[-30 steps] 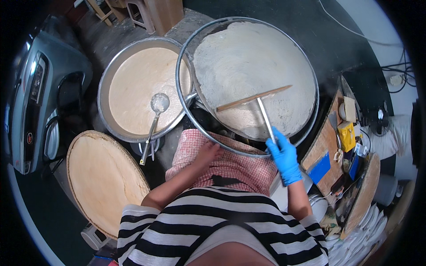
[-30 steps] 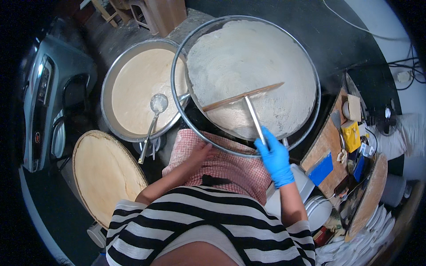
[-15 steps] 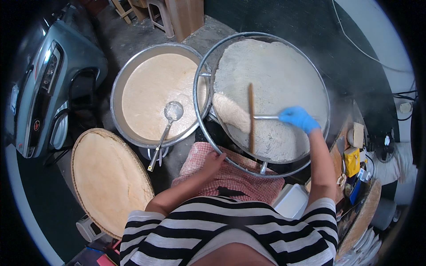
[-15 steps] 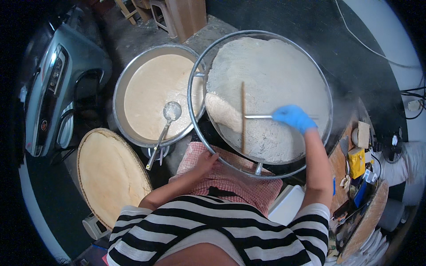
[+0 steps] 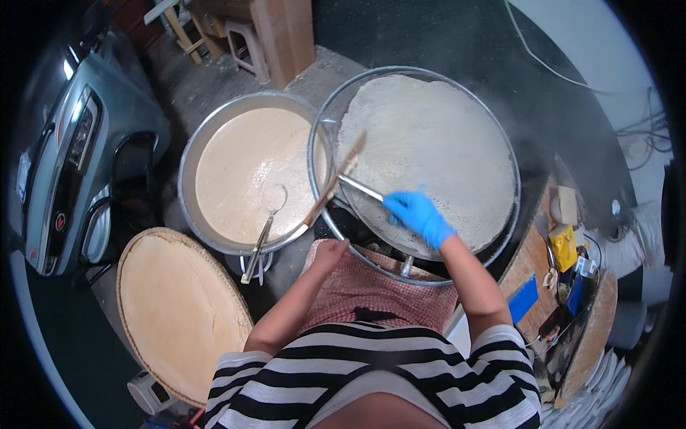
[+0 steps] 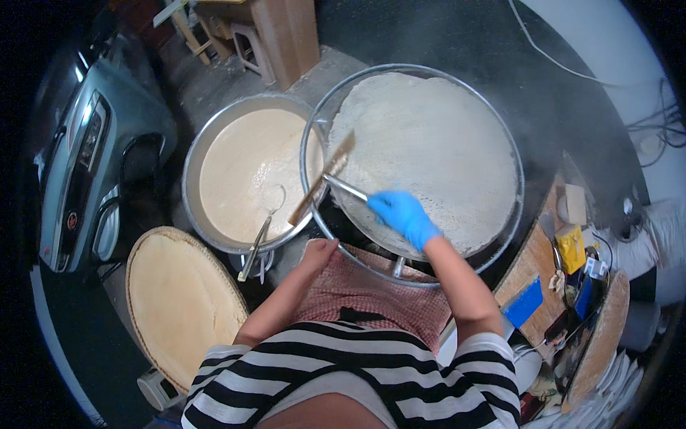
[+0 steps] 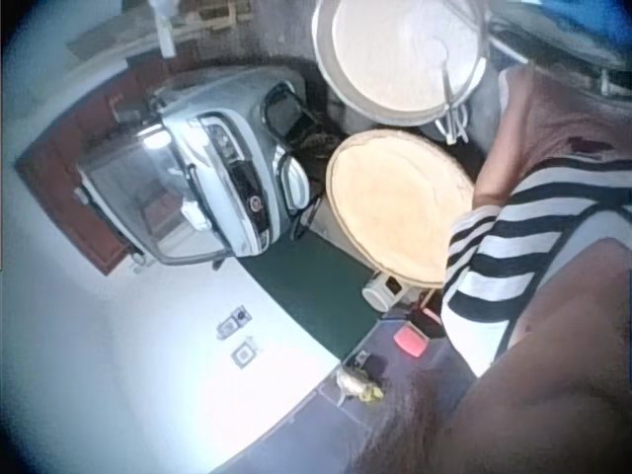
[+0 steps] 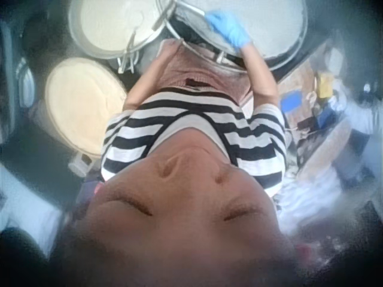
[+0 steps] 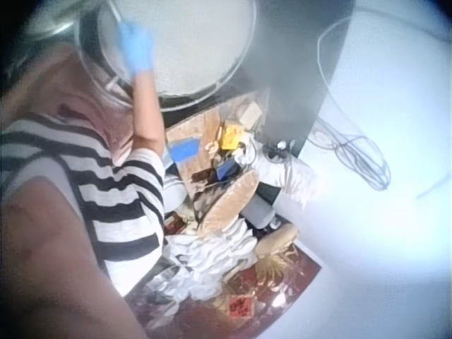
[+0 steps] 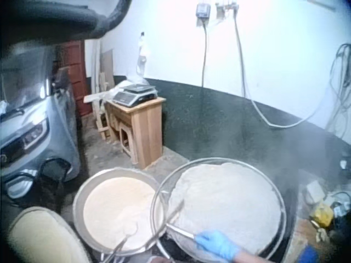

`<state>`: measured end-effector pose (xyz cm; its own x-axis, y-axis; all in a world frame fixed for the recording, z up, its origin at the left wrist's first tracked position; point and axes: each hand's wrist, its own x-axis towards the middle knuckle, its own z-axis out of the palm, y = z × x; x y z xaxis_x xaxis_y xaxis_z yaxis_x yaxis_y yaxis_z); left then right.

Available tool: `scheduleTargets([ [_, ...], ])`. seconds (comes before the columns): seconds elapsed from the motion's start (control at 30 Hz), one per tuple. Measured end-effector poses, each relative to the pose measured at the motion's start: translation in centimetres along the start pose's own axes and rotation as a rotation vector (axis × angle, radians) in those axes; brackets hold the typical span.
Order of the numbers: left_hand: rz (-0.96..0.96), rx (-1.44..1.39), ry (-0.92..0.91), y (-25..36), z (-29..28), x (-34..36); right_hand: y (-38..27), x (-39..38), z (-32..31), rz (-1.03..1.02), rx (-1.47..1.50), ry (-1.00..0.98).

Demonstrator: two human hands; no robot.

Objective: The person ladles batter onto a hot griddle, spreads it into a thin circle using a wooden spreader, cooks the crepe, then lifts and folds it with a blue spatula before placing it on a woven tray. The cycle repeats with a second crepe.

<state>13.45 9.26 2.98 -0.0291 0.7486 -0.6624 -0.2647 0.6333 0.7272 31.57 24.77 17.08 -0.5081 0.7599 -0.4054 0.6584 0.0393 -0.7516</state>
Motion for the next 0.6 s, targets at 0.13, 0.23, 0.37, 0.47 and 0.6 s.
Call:
scheduleTargets([
  [0.13, 0.132, 0.49, -0.121, 0.7, 2.8, -2.9, 4.6, -7.7, 3.4, -0.023, 0.243, 0.251],
  [0.23, 0.402, 0.355, -0.09, 0.9, 8.0, -5.3, 6.0, -11.4, 6.8, 0.043, 0.272, 0.406],
  [0.37, 0.333, -0.016, -0.261, 1.3, 12.3, -6.1, 6.5, -14.5, 9.9, -0.086, 0.419, 0.463],
  [0.47, 0.239, -0.061, -0.228, 1.7, 12.8, -6.5, 9.5, -16.8, 8.7, -0.074, 0.385, 0.596],
  [0.6, 0.241, -0.075, -0.125, 4.4, 10.4, -7.1, 18.8, -22.8, 2.1, 0.127, 0.353, 1.042],
])
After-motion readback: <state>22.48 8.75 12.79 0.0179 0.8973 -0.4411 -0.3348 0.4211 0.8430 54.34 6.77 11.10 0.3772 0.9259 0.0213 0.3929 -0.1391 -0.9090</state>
